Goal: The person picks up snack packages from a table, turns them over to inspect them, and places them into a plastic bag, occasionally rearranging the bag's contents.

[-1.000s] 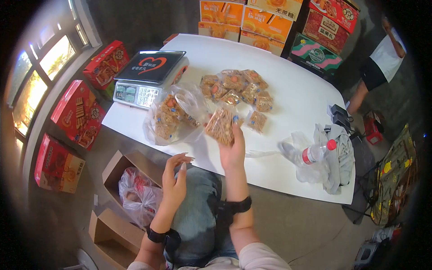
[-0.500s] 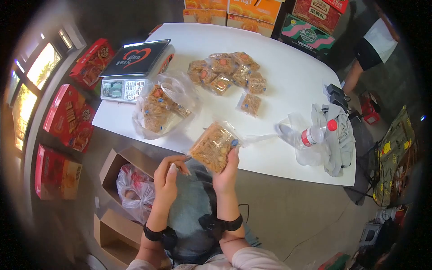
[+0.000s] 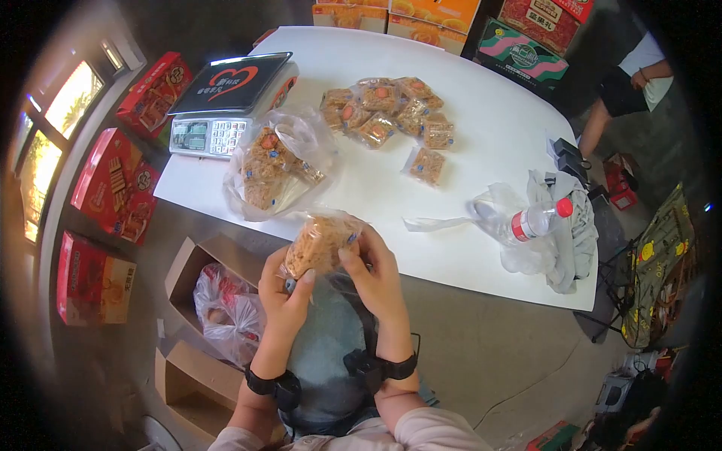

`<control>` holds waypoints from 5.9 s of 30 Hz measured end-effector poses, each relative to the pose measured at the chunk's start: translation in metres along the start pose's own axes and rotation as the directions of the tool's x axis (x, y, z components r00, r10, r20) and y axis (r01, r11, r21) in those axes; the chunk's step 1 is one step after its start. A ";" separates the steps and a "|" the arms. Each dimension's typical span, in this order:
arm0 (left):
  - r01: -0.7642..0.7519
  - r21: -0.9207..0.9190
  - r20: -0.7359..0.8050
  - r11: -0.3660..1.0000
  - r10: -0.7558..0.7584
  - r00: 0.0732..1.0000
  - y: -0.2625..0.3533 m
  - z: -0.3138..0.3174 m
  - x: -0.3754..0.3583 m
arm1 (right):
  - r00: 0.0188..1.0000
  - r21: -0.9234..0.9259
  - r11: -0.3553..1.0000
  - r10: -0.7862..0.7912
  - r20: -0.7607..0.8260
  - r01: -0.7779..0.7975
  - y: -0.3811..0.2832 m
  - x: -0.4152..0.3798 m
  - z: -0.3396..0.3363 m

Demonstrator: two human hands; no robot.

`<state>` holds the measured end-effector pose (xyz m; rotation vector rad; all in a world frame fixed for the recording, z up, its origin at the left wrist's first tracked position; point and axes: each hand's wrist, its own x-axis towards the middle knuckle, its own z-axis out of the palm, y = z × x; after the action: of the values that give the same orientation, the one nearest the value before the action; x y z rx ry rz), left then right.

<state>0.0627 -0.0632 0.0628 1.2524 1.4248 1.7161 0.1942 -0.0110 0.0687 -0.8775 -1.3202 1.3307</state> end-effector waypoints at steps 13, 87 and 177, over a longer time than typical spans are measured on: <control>-0.597 0.390 0.380 0.701 0.469 0.798 0.009 -0.005 0.016 | 0.999 0.291 0.956 0.034 -0.033 -0.023 -0.010 0.005 -0.004; -0.082 0.157 0.289 0.984 0.034 0.957 0.011 -0.019 0.012 | 0.997 0.467 0.884 -0.051 0.063 0.015 0.008 -0.007 0.016; -0.012 0.386 -0.253 0.923 0.118 0.960 -0.020 -0.020 0.030 | 0.956 0.062 0.956 0.280 0.093 -0.286 0.046 0.102 0.046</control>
<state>0.0303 -0.0398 0.0528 1.3077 1.9764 1.7629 0.1208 0.0823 0.0453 -0.9956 -1.2306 1.6449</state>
